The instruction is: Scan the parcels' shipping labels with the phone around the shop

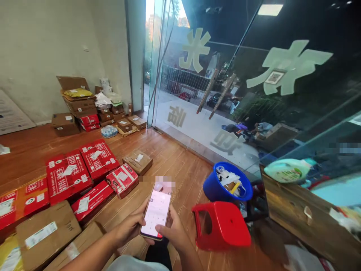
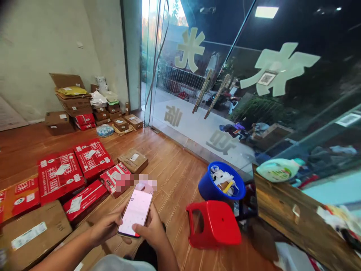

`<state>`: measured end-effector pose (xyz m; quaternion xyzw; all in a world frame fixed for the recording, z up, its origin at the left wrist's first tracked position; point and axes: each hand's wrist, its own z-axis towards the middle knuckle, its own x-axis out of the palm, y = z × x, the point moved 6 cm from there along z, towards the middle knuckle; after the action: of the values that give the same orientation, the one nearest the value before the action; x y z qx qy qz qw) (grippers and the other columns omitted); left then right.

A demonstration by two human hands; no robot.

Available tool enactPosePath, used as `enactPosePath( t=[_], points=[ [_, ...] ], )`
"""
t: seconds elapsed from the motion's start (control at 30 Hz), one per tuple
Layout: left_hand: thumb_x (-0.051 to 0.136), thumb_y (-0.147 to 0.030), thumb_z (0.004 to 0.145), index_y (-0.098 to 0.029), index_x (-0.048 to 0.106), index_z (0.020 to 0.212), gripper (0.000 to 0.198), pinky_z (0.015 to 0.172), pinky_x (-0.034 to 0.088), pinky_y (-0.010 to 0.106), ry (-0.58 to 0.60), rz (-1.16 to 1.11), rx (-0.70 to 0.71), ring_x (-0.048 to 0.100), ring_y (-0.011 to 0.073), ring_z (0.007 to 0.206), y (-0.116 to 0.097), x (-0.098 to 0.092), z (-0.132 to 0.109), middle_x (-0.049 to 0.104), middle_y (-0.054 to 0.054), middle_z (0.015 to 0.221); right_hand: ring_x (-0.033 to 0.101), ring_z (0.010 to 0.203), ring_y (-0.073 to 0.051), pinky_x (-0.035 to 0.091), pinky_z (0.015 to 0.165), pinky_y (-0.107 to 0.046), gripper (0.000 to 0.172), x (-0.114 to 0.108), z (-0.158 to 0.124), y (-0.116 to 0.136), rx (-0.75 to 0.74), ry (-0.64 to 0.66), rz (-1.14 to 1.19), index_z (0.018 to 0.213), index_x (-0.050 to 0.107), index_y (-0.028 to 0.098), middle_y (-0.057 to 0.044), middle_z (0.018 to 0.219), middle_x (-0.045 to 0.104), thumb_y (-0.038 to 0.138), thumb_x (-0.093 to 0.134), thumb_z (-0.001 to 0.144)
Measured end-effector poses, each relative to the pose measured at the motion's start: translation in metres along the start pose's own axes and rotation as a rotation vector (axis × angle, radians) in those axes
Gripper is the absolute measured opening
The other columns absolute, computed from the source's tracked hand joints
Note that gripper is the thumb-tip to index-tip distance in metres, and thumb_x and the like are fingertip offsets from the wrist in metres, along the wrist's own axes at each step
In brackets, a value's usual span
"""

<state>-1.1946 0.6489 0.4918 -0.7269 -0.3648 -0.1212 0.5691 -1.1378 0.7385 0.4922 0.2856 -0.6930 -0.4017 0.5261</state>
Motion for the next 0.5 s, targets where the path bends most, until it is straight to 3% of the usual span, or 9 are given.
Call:
enactPosePath(
  t=[0.17, 0.27, 0.4, 0.5],
  points=[
    [0.048, -0.017, 0.056, -0.027, 0.014, 0.147, 0.098, 0.063, 0.049, 0.027, -0.048, -0.038, 0.077, 0.063, 0.0232, 0.087, -0.03, -0.009, 0.094, 0.064, 0.007, 0.109, 0.068, 0.091, -0.029, 0.053, 0.079, -0.04, 0.046, -0.07, 0.078, 0.018, 0.121, -0.075, 0.017, 0.106, 0.063, 0.024, -0.008, 0.099, 0.073, 0.052, 0.069, 0.07],
    [0.048, -0.016, 0.06, -0.025, 0.013, 0.148, 0.095, 0.067, 0.046, 0.025, -0.195, -0.042, 0.133, 0.06, 0.0197, 0.089, -0.049, -0.031, 0.143, 0.064, 0.006, 0.112, 0.067, 0.092, -0.029, 0.054, 0.082, -0.042, 0.043, -0.098, 0.135, 0.035, 0.185, -0.029, -0.049, 0.106, 0.065, 0.025, -0.009, 0.095, 0.073, 0.051, 0.065, 0.071],
    [0.047, -0.017, 0.065, -0.03, 0.011, 0.148, 0.092, 0.07, 0.049, 0.027, -0.335, -0.172, 0.208, 0.057, 0.02, 0.095, -0.076, -0.068, 0.189, 0.051, 0.007, 0.134, 0.067, 0.092, -0.03, 0.056, 0.076, -0.043, 0.055, -0.117, 0.215, 0.057, 0.312, -0.003, -0.131, 0.117, 0.06, 0.023, -0.007, 0.095, 0.073, 0.046, 0.064, 0.068],
    [0.046, -0.022, 0.068, -0.032, 0.012, 0.148, 0.087, 0.063, 0.051, 0.03, -0.363, -0.208, 0.235, 0.059, 0.0207, 0.088, -0.099, -0.093, 0.209, 0.044, 0.009, 0.14, 0.069, 0.079, -0.029, 0.056, 0.064, -0.04, 0.054, -0.112, 0.268, 0.064, 0.422, 0.015, -0.186, 0.116, 0.06, 0.022, -0.008, 0.09, 0.074, 0.043, 0.062, 0.066]
  ],
)
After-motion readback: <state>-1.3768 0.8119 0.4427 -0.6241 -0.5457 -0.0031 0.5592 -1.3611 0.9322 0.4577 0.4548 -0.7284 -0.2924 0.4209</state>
